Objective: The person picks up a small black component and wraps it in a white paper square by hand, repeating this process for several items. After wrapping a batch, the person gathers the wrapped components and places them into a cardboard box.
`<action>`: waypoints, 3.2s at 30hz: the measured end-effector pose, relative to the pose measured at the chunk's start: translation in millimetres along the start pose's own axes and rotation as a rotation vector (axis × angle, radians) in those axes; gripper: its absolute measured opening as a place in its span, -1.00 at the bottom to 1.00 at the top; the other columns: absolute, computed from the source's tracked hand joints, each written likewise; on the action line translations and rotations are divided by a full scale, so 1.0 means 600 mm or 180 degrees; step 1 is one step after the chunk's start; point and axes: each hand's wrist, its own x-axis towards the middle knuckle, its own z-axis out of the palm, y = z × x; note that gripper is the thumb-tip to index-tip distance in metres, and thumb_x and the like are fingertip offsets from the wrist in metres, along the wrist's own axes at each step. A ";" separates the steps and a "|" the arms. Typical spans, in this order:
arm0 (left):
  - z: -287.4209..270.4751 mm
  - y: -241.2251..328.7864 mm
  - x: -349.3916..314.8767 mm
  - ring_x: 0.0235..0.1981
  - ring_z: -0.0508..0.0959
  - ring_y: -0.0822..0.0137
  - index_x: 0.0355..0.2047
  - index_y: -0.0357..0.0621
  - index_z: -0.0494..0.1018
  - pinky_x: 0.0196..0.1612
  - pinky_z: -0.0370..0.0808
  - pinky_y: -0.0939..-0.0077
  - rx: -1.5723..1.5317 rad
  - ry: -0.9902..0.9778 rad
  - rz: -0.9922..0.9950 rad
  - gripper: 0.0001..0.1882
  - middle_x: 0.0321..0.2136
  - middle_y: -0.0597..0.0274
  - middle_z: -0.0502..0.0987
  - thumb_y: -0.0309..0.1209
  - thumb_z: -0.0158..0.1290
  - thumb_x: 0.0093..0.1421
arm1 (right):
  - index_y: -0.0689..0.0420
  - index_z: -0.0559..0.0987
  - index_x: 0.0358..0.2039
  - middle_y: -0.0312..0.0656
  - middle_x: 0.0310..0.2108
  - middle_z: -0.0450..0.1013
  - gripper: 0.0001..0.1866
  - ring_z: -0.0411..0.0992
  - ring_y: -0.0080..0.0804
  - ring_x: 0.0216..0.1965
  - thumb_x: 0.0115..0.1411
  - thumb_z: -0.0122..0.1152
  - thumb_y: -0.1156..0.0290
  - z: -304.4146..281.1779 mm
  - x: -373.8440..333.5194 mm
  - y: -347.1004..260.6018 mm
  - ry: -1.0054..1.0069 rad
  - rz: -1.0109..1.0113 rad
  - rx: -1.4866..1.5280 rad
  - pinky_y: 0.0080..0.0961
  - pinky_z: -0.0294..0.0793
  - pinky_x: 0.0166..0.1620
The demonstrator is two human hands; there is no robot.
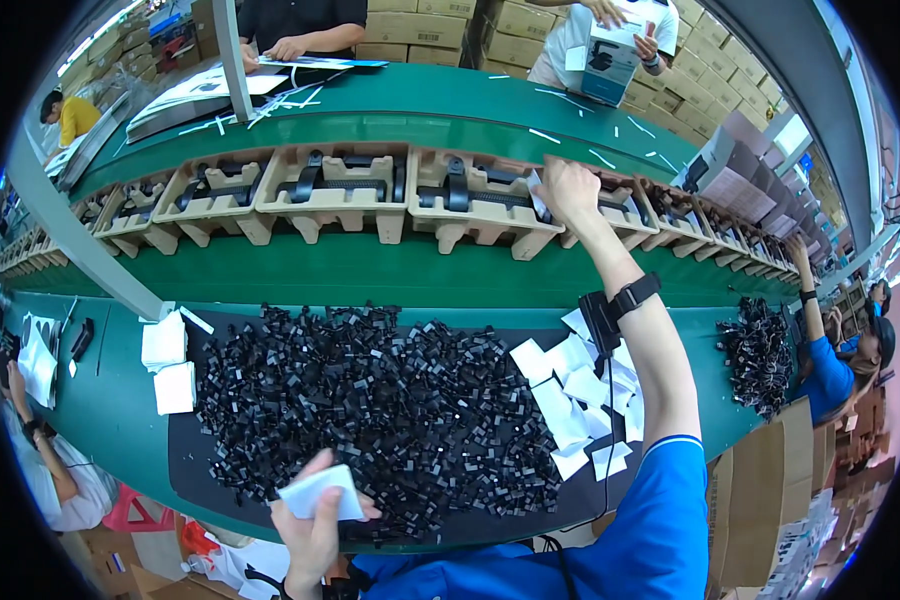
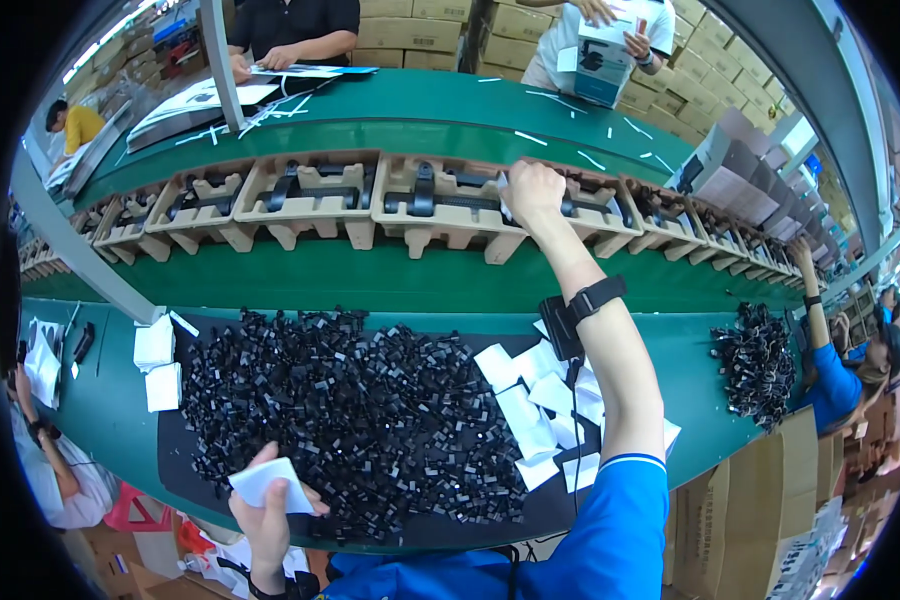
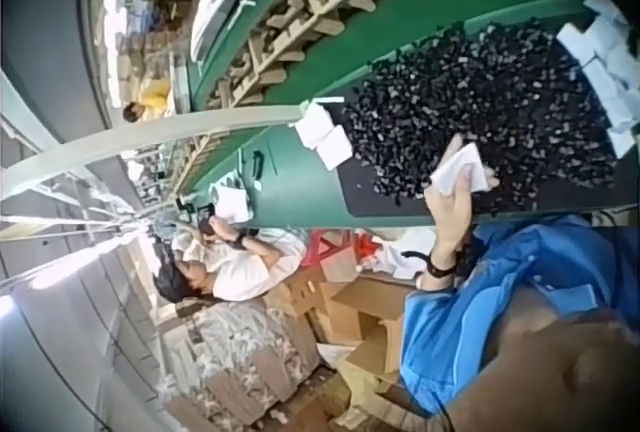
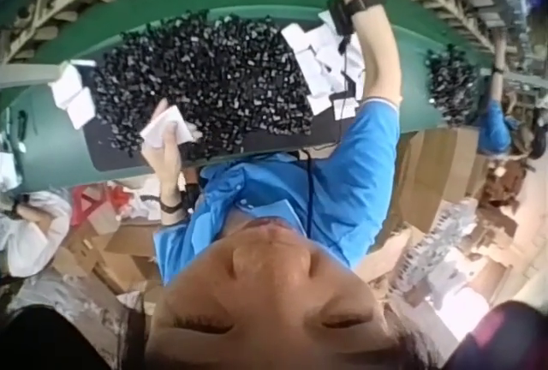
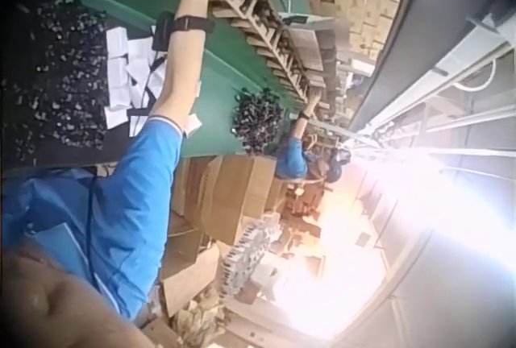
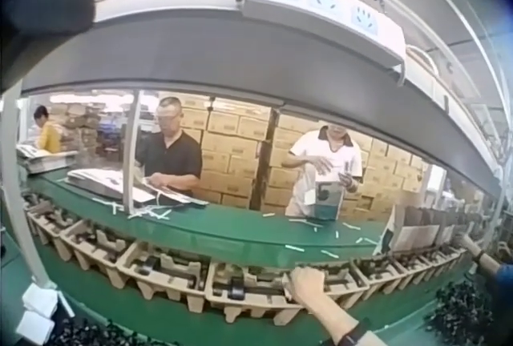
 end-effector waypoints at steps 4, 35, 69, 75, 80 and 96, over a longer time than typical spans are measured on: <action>-0.016 0.001 0.003 -0.57 0.59 0.17 0.11 -0.51 0.16 -0.44 0.59 0.37 -0.0038 0.0274 -0.0145 -0.51 -0.58 -0.09 0.54 -0.42 -0.08 0.26 | 0.09 0.63 -0.42 -0.03 -0.39 0.55 -0.81 0.55 -0.16 -0.32 -0.01 0.18 0.29 0.034 0.000 -0.023 -0.0497 0.0240 -0.0374 -0.31 0.54 -0.31; 0.093 -0.049 -0.051 -0.07 0.44 0.46 0.03 -0.30 0.32 -0.02 0.40 0.55 -0.0934 -0.1401 -0.0632 -0.68 -0.11 0.22 0.47 -0.41 -0.17 0.33 | 0.18 0.51 -0.07 -0.16 -0.12 0.42 -0.41 0.36 -0.24 -0.14 -0.16 0.39 0.25 -0.251 -0.487 -0.185 0.0388 -0.2989 0.1895 -0.23 0.42 -0.05; -0.027 -0.056 -0.055 -0.34 0.56 0.49 -0.14 -0.19 0.53 -0.21 0.48 0.62 0.1101 -0.0805 0.0046 -0.58 -0.36 0.25 0.58 -0.56 0.29 -0.08 | 0.32 0.57 -0.32 -0.07 -0.57 0.51 -0.76 0.52 -0.26 -0.56 0.08 0.27 0.40 -0.110 -0.393 -0.279 -0.1624 -0.1795 0.2565 -0.42 0.49 -0.51; -0.022 -0.055 -0.056 -0.29 0.54 0.53 -0.11 -0.24 0.50 -0.18 0.47 0.63 0.0305 -0.0852 -0.0629 -0.56 -0.32 0.26 0.58 -0.56 0.28 -0.07 | 0.27 0.62 -0.35 -0.19 -0.53 0.53 -0.86 0.54 -0.47 -0.50 0.11 0.22 0.47 -0.149 -0.372 -0.246 -0.3199 -0.0325 0.3361 -0.58 0.51 -0.54; 0.004 -0.046 -0.038 -0.24 0.55 0.49 -0.11 -0.23 0.50 -0.15 0.48 0.59 0.0427 -0.1118 -0.0261 -0.56 -0.27 0.25 0.58 -0.55 0.27 -0.06 | 0.27 0.61 -0.33 -0.15 -0.41 0.54 -0.87 0.54 -0.50 -0.49 0.11 0.19 0.53 -0.245 -0.408 -0.209 -0.2505 -0.1133 0.3722 -0.61 0.53 -0.54; 0.074 -0.025 -0.039 -0.29 0.59 0.30 -0.09 -0.16 0.51 -0.20 0.51 0.46 0.1441 -0.1689 0.1141 -0.47 -0.31 0.17 0.58 -0.61 0.25 -0.18 | 0.36 0.42 -0.36 -0.08 -0.70 0.41 -0.80 0.50 -0.24 -0.65 -0.02 0.09 0.54 -0.314 -0.470 -0.194 -0.2730 -0.3109 0.1785 -0.39 0.46 -0.64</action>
